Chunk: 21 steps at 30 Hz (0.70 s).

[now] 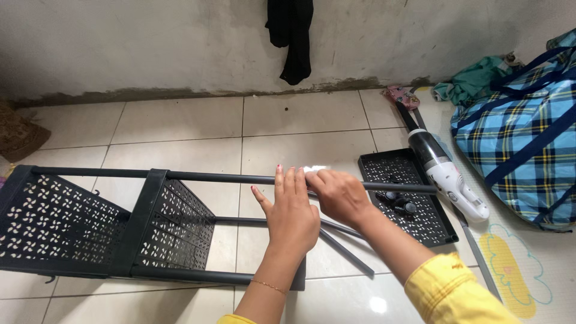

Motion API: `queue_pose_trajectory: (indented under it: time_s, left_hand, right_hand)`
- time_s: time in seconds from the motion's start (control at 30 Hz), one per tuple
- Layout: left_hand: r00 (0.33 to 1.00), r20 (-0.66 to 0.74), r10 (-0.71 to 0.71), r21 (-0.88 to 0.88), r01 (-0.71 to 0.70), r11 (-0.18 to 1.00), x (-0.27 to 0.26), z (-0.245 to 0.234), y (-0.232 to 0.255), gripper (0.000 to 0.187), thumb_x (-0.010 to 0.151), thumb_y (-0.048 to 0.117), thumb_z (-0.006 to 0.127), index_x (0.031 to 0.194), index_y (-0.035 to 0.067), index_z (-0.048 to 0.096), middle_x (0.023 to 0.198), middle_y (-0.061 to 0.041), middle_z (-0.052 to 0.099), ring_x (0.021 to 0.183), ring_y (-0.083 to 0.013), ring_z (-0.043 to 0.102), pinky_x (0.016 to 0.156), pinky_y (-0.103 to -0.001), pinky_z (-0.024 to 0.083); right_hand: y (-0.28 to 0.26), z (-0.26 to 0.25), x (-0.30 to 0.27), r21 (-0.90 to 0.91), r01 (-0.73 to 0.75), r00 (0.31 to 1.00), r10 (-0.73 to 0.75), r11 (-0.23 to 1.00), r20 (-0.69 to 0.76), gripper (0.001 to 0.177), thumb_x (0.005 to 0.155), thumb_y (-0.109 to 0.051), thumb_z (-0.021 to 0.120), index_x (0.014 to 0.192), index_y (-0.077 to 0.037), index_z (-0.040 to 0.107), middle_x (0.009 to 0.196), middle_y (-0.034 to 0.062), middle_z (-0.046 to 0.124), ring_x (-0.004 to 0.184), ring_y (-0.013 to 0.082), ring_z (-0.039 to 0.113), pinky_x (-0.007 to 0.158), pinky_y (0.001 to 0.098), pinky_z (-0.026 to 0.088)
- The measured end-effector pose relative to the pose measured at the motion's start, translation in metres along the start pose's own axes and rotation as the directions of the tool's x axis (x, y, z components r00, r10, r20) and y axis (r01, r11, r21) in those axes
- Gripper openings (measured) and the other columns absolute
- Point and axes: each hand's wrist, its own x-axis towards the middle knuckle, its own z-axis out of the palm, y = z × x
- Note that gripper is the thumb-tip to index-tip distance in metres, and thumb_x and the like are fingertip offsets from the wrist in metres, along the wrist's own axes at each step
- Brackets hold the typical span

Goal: The person disassembles a black metal shoe rack by removing wheels, side panels, and horizontal rods. The components are placed on the floor as they are detached.

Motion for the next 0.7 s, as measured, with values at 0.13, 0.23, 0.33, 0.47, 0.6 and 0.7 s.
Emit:
queue_pose_trajectory:
  time_s: [0.13,0.23,0.33,0.47,0.6,0.7]
  left_hand:
    - [0.999,0.041,-0.028,-0.045,0.030,0.999,0.001,-0.003,0.003,0.069,0.084,0.012,0.056,0.149,0.005,0.033,0.157,-0.013,0.032,0.152,-0.0290,0.013,0.112,-0.075,-0.006]
    - [0.997,0.065,-0.050,-0.067,0.054,0.996,0.001,-0.006,0.004,0.070,0.084,0.012,0.056,0.149,0.006,0.032,0.158,-0.011,0.031,0.153,-0.0286,0.012,0.113,-0.075,-0.006]
    - [0.996,0.075,-0.049,-0.048,0.053,0.997,0.001,-0.004,0.003,0.071,0.083,0.011,0.055,0.150,0.006,0.032,0.158,-0.011,0.031,0.153,-0.0287,0.012,0.113,-0.075,-0.005]
    - [0.999,0.045,-0.025,-0.049,0.027,0.998,0.002,0.000,0.001,0.071,0.083,0.011,0.054,0.151,0.004,0.031,0.158,-0.013,0.031,0.154,-0.0303,0.011,0.113,-0.074,-0.004]
    - [0.999,0.028,-0.028,-0.055,0.030,0.998,0.005,0.004,0.001,0.070,0.084,0.012,0.054,0.150,0.004,0.032,0.158,-0.014,0.031,0.154,-0.0301,0.011,0.114,-0.074,-0.002]
    - [0.999,0.020,-0.035,-0.096,0.037,0.995,0.004,0.007,0.003,0.069,0.085,0.012,0.055,0.149,0.003,0.032,0.158,-0.014,0.030,0.154,-0.0317,0.010,0.114,-0.073,0.000]
  right_hand:
    - [0.007,-0.017,0.014,0.107,-0.071,0.970,0.044,0.992,0.239,0.026,0.091,-0.022,0.065,0.115,-0.012,0.065,0.090,0.0109,0.074,0.075,0.0344,0.071,0.060,0.0472,0.054]
    - [0.008,-0.032,0.026,0.127,-0.151,0.907,0.086,0.980,0.411,0.029,0.093,-0.028,0.063,0.118,-0.014,0.066,0.093,0.0105,0.076,0.079,0.0356,0.070,0.066,0.0494,0.053]
    - [0.012,-0.040,0.036,0.106,-0.281,0.794,0.170,0.954,0.583,0.027,0.099,-0.032,0.058,0.119,-0.016,0.068,0.092,0.0123,0.077,0.084,0.0346,0.070,0.076,0.0474,0.053]
    - [0.029,-0.033,0.040,0.377,-0.418,0.745,0.074,0.826,0.663,0.033,0.101,-0.033,0.053,0.122,-0.012,0.068,0.110,0.0151,0.075,0.103,0.0315,0.070,0.088,0.0418,0.053]
    - [0.057,-0.012,0.010,0.333,-0.535,0.701,0.187,0.776,0.689,0.039,0.103,-0.036,0.049,0.123,-0.010,0.070,0.120,0.0148,0.074,0.116,0.0282,0.069,0.098,0.0392,0.051]
    - [0.068,0.029,-0.024,0.232,-0.543,0.687,0.268,0.807,0.676,0.038,0.103,-0.030,0.048,0.134,-0.011,0.060,0.121,0.0169,0.071,0.114,0.0313,0.067,0.097,0.0408,0.051]
